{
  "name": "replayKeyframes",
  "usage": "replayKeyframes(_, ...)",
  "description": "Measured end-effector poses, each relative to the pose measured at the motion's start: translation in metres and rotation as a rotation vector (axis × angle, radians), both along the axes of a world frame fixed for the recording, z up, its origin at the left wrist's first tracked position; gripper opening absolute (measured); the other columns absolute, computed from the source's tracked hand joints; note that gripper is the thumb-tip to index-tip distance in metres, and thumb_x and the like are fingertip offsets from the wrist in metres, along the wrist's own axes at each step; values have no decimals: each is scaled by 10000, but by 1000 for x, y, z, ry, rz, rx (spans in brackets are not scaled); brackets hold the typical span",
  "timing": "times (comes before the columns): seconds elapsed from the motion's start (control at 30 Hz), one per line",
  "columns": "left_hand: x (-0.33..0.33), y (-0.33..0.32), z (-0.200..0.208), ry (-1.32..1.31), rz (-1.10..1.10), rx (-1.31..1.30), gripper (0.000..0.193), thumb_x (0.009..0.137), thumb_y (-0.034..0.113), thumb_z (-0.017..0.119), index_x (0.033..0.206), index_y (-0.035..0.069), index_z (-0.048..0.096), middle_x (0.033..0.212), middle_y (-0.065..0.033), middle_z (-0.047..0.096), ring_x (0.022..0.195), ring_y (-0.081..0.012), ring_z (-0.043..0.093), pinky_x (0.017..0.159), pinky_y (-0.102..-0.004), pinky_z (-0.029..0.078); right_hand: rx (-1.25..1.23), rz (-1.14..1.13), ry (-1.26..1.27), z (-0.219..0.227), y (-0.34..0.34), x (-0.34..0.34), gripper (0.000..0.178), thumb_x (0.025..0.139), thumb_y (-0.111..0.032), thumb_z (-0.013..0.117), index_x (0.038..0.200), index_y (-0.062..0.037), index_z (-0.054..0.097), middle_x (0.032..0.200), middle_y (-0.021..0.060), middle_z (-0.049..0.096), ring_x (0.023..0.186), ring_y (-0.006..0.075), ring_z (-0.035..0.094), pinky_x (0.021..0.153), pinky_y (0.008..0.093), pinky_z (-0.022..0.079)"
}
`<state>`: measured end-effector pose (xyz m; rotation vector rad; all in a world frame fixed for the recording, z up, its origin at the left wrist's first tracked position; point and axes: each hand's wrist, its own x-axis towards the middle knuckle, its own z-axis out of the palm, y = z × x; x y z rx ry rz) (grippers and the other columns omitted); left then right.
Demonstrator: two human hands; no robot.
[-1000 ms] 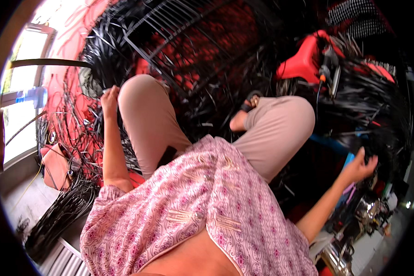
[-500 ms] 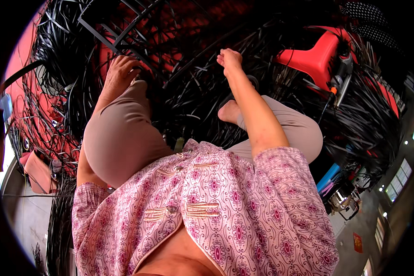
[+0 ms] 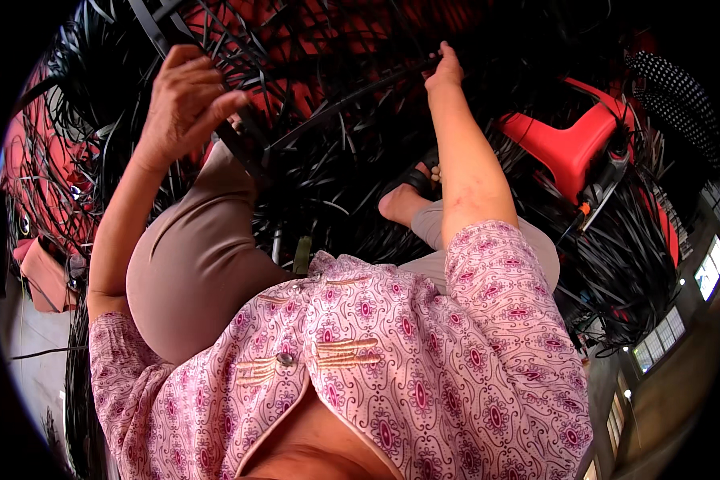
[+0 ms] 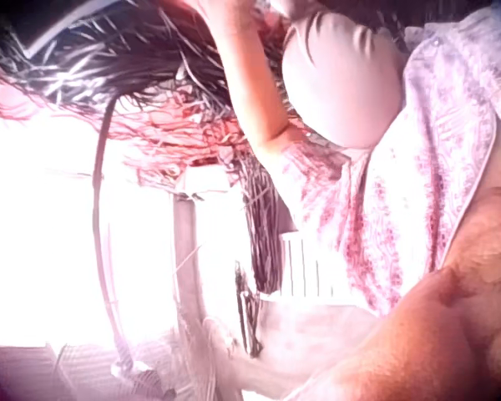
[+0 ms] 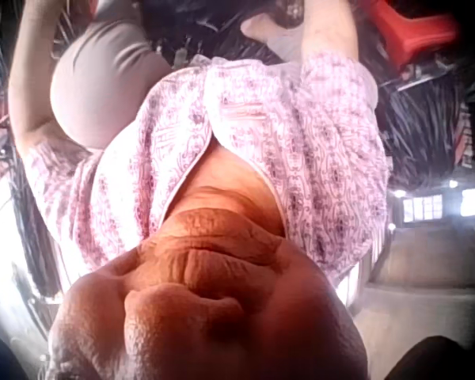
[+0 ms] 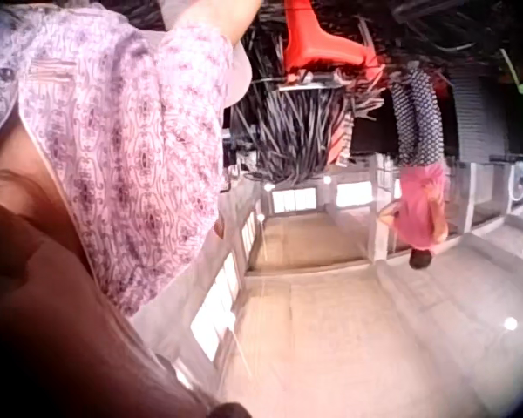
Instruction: The person weaves black plastic strips around the metal frame of a piece of furniture, periodically securing the strips with a pneumatic stapler and trimming the ends with pliers.
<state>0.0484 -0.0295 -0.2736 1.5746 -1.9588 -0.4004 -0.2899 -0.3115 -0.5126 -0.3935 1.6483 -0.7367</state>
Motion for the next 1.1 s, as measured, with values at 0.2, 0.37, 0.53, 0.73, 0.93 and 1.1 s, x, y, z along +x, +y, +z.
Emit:
replayKeyframes(0.2, 56, -57, 102, 383, 343, -357, 294, 973, 205, 610, 734, 33, 597, 594, -22, 558, 562, -105, 508, 534, -251, 361, -137, -18, -328, 121, -63, 4, 190, 934, -240, 641, 864, -89, 551, 716, 41, 588, 710, 248, 607, 745, 479, 560)
replayKeyframes(0.37, 149, -72, 81, 664, 343, -587, 231, 963, 263, 535, 858, 58, 554, 620, -30, 473, 546, -181, 437, 607, -309, 384, -447, 409, -234, 344, -86, 5, 208, 844, -264, 778, 845, -115, 633, 759, 20, 680, 692, 181, 656, 582, 308, 535)
replayKeyframes(0.53, 130, -75, 36, 1333, 211, -499, 383, 908, 380, 605, 1121, 67, 547, 677, -15, 513, 605, -146, 476, 604, -294, 412, -396, 460, -184, 421, -49, -6, 240, 798, -254, 828, 840, -140, 621, 731, 11, 659, 656, 175, 654, 526, 286, 515)
replayKeyframes(0.73, 100, -12, -11, 1376, 802, 98, 287, 977, 384, 585, 1049, 107, 611, 751, -33, 605, 644, -197, 574, 625, -311, 456, -412, 360, -168, 405, 12, -3, 297, 744, -242, 878, 855, -121, 631, 742, 43, 625, 665, 197, 642, 588, 318, 551)
replayKeyframes(0.93, 56, 6, 136, 618, 714, -245, 355, 947, 340, 623, 1077, 19, 696, 946, -35, 687, 938, -162, 621, 826, -292, 485, -504, 151, -238, 390, 20, -8, 239, 778, -127, 837, 844, -69, 614, 788, 48, 588, 737, 204, 611, 699, 388, 602)
replayKeyframes(1.1, -19, 31, 192, -380, 719, -335, 438, 932, 442, 603, 1160, 76, 681, 1271, -128, 611, 1234, -298, 531, 1039, -400, 386, -684, 37, -261, 415, 109, 26, 145, 854, -156, 738, 930, -106, 626, 879, 26, 565, 877, 175, 542, 836, 462, 539)
